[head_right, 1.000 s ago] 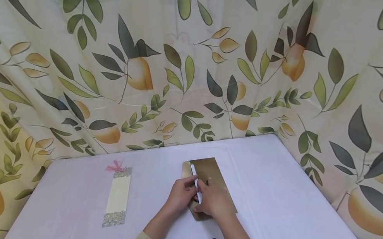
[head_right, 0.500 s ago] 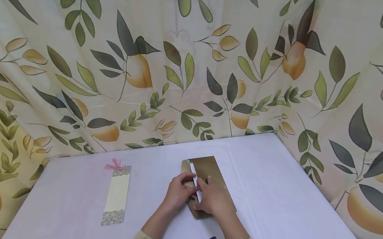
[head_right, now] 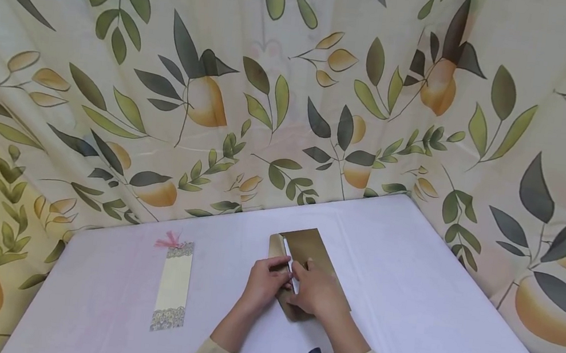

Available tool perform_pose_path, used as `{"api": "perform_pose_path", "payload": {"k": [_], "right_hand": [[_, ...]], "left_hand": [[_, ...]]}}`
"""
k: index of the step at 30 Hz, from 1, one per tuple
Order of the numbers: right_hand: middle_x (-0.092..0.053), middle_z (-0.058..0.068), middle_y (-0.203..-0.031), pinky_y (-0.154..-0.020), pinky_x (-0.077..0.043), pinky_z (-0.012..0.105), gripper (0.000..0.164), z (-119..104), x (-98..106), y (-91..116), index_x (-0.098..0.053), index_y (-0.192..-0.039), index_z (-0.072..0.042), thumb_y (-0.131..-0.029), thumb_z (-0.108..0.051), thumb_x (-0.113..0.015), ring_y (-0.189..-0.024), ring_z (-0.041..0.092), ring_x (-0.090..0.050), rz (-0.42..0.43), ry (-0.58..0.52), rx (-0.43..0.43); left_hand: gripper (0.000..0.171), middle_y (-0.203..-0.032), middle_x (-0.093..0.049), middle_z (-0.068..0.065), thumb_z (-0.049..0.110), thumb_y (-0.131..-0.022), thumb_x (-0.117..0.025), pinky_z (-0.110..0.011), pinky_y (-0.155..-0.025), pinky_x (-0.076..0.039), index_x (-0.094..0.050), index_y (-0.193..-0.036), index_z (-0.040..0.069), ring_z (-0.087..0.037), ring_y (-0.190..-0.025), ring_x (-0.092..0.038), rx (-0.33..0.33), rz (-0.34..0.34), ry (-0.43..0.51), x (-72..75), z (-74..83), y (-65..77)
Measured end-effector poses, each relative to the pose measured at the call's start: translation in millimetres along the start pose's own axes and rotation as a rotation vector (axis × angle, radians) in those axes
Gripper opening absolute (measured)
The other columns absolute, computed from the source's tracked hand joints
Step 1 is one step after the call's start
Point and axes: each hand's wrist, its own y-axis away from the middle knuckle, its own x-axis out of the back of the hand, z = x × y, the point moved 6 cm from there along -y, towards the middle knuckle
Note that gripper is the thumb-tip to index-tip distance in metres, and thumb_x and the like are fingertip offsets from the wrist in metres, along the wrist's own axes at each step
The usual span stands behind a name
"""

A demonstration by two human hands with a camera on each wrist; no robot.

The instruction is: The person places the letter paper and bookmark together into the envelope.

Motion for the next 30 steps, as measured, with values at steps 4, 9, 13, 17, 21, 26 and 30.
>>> {"api": "perform_pose_path", "payload": {"k": [4,9,13,17,21,26,30], "right_hand": [[-0.045,0.04,-0.145,-0.101,-0.037,0.072,0.039,-0.7,1.1,0.4,-0.05,-0.097,-0.015,-0.086,-0.03,-0.085,-0.124,0.052,-0.057,-0.006,-0.007,0.003],[-0.046,0.04,-0.144,-0.1,-0.038,0.071,0.038,-0.8,1.2,-0.1,-0.05,-0.097,-0.015,-0.087,-0.03,-0.084,-0.124,0.053,-0.057,-0.007,-0.001,0.014],[-0.046,0.04,-0.144,-0.101,-0.037,0.072,0.036,-0.8,1.1,-0.8,-0.052,-0.099,-0.014,-0.088,-0.028,-0.083,-0.125,0.053,-0.055,-0.007,0.002,0.02],[-0.045,0.04,-0.145,-0.102,-0.035,0.073,0.032,-1.0,1.0,-1.0,-0.054,-0.104,-0.013,-0.09,-0.023,-0.081,-0.124,0.053,-0.056,-0.014,0.004,0.022],[-0.045,0.04,-0.145,-0.101,-0.037,0.072,0.03,-1.1,1.1,-1.0,-0.053,-0.102,-0.013,-0.09,-0.02,-0.081,-0.12,0.052,-0.059,-0.017,0.003,0.021],[-0.046,0.04,-0.145,-0.099,-0.04,0.069,0.032,-1.1,1.5,-1.0,-0.051,-0.099,-0.014,-0.089,-0.02,-0.081,-0.115,0.052,-0.062,-0.011,0.011,0.021],[-0.047,0.039,-0.144,-0.096,-0.042,0.068,0.033,-0.4,1.3,-1.2,-0.051,-0.1,-0.014,-0.088,-0.021,-0.082,-0.113,0.051,-0.064,-0.01,0.018,0.014]], "left_hand": [[0.04,-0.066,-0.071,-0.007,-0.011,-0.088,-0.072,-0.023,-0.058,-0.056,-0.069,-0.127,-0.006,-0.014,-0.056,-0.069,0.002,0.001,0.013,0.6,0.8,0.3],[0.04,-0.065,-0.071,-0.006,-0.011,-0.087,-0.072,-0.023,-0.057,-0.056,-0.07,-0.126,-0.006,-0.014,-0.056,-0.068,-0.002,0.001,0.014,0.4,0.5,0.7],[0.033,-0.064,-0.07,-0.006,-0.011,-0.085,-0.072,-0.023,-0.056,-0.055,-0.074,-0.117,-0.002,-0.014,-0.055,-0.069,-0.016,0.007,0.001,1.0,1.6,0.7],[0.028,-0.067,-0.071,-0.006,-0.013,-0.083,-0.072,-0.025,-0.056,-0.056,-0.076,-0.107,0.0,-0.015,-0.055,-0.069,-0.028,0.005,0.005,1.3,2.7,1.2],[0.027,-0.069,-0.072,-0.006,-0.014,-0.083,-0.071,-0.026,-0.056,-0.057,-0.076,-0.106,-0.001,-0.016,-0.055,-0.069,-0.026,-0.004,0.014,1.1,3.4,1.8],[0.026,-0.069,-0.072,-0.006,-0.012,-0.084,-0.073,-0.026,-0.057,-0.057,-0.076,-0.107,-0.001,-0.016,-0.056,-0.069,-0.02,-0.009,-0.006,2.2,5.3,1.8],[0.025,-0.068,-0.071,-0.005,-0.01,-0.085,-0.076,-0.024,-0.056,-0.055,-0.075,-0.108,-0.001,-0.016,-0.057,-0.07,-0.025,-0.006,-0.057,4.3,6.8,1.4]]}}
